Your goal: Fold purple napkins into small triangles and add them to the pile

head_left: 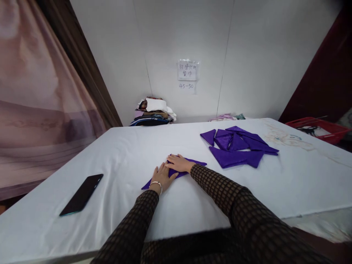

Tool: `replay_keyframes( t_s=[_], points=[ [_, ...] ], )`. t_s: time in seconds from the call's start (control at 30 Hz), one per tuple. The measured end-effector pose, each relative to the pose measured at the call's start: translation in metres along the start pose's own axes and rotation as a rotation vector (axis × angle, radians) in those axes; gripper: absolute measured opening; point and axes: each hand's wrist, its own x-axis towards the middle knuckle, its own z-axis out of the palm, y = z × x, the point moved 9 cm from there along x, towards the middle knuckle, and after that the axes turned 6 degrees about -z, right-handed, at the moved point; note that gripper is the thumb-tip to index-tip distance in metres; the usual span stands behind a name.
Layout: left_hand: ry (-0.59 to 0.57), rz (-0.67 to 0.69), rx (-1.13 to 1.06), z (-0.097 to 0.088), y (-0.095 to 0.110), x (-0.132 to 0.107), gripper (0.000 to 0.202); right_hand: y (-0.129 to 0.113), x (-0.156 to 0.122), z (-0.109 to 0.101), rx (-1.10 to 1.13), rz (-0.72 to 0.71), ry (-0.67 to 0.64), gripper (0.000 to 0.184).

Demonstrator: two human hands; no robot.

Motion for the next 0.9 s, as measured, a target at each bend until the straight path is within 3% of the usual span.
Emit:
replay_keyframes(
  t_s=[0.27,0.4,0.5,0.57,0.7,0.9],
  points=[
    [-0.014,-0.029,0.043,0.003,-0.002,0.003,0.076,0.019,-0.006,0.007,-0.061,0.040,-0.042,0.056],
    [-0.032,-0.037,0.060,0.002,-0.002,0.001,0.078,0.040,-0.018,-0.006,-0.069,0.168,-0.061,0.058],
    [-0.029,-0.032,0.064,0.001,0.000,0.000,0.077,0.045,-0.033,-0.014,-0.098,0.308,0.001,0.064],
    [-0.031,-0.028,0.069,0.002,0.000,0.000,0.074,0.030,-0.039,-0.010,-0.105,0.262,0.033,0.068],
    [-0.039,-0.020,0.084,0.006,-0.001,0.001,0.071,-0.001,-0.048,0.011,-0.053,0.081,-0.033,0.069],
    [-0.030,-0.025,0.053,0.004,-0.001,0.000,0.080,0.031,-0.080,0.000,-0.079,0.127,-0.072,0.069]
  ],
)
